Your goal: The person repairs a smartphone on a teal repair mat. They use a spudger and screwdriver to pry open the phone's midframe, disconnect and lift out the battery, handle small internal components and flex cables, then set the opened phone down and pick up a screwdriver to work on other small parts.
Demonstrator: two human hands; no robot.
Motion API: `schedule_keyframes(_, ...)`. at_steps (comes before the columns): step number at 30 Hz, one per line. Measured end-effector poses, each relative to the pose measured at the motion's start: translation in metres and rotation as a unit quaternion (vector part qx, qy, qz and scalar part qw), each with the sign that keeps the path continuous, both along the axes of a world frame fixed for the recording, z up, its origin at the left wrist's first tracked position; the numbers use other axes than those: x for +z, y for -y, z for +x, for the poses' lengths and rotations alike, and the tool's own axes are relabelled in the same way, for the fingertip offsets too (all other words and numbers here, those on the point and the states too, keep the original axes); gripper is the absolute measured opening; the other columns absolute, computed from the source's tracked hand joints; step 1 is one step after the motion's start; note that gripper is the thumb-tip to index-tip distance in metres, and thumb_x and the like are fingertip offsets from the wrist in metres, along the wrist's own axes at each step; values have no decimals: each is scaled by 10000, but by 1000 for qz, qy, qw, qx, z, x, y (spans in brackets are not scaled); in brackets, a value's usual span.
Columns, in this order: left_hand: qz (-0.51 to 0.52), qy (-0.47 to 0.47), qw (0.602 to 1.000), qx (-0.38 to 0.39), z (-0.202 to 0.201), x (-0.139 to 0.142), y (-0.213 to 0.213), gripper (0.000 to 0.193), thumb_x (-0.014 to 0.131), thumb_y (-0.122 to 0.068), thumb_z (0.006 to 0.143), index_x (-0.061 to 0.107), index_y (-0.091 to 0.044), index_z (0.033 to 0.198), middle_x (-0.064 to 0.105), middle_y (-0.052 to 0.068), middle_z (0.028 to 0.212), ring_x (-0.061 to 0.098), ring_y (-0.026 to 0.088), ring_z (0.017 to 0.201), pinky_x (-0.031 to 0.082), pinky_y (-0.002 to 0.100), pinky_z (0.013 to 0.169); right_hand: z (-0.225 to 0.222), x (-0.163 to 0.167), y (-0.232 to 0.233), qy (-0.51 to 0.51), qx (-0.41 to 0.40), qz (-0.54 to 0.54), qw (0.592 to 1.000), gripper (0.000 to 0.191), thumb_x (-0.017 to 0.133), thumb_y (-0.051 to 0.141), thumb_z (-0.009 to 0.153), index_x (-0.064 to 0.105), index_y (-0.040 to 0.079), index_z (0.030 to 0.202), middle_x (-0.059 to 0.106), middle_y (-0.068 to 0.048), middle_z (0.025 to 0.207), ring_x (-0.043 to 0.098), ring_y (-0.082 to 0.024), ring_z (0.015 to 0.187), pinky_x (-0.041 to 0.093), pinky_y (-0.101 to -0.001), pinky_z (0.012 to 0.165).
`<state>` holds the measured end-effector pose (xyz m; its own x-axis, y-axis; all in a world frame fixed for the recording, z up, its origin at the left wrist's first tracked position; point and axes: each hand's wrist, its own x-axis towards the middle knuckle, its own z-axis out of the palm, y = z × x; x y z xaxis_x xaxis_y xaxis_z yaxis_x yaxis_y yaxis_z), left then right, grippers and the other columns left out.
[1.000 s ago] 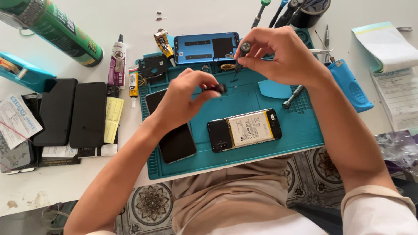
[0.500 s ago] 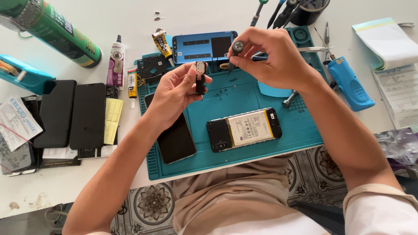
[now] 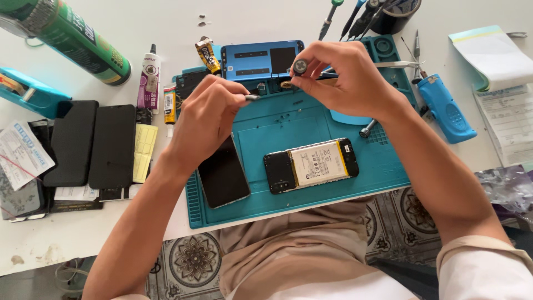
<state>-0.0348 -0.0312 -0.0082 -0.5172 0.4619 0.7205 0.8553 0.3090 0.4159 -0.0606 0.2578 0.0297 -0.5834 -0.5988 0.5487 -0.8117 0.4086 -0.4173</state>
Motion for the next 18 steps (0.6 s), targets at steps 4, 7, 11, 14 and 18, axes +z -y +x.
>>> schedule_keyframes(4, -69, -44, 996, 31, -3, 0, 3, 222, 778, 21, 939, 562, -28, 943, 698, 113, 1113, 652, 307, 1026, 563, 400, 823, 2, -1, 2, 5, -8, 5, 1000, 151, 801, 58, 969, 685, 1, 1045, 743, -76, 931, 756, -155, 862, 600, -276, 757)
schedule_keyframes(7, -81, -35, 996, 27, -6, -1, 4, 193, 787, 11, 914, 605, -47, 934, 708, 99, 1117, 658, 290, 1037, 572, 397, 835, 3, -2, 2, 6, -12, 8, 1000, 159, 804, 64, 968, 685, -1, 1051, 741, -76, 931, 754, -155, 862, 596, -278, 746)
schedule_keyframes(11, -70, -9, 997, 41, -9, -5, 3, 209, 832, -51, 902, 645, -37, 994, 719, 55, 1059, 659, 275, 1041, 574, 394, 853, 3, -2, 3, 3, -17, 16, 1000, 157, 808, 73, 968, 686, 6, 1041, 738, -76, 924, 755, -151, 860, 594, -280, 740)
schedule_keyframes(14, -92, 5, 994, 66, -12, -8, 4, 234, 851, -99, 870, 676, -41, 1013, 718, 47, 1005, 650, 276, 1025, 563, 403, 855, 3, -3, 5, 26, -4, -2, 1000, 157, 801, 73, 967, 685, 11, 1052, 749, -62, 936, 758, -142, 863, 606, -275, 760)
schedule_keyframes(18, -142, 3, 986, 92, -16, -15, 5, 216, 858, -200, 853, 727, -80, 975, 736, 27, 988, 633, 266, 1024, 519, 427, 889, 4, -1, 4, 72, -2, 16, 997, 153, 803, 71, 927, 695, 15, 1020, 752, -60, 884, 765, -131, 836, 614, -272, 763)
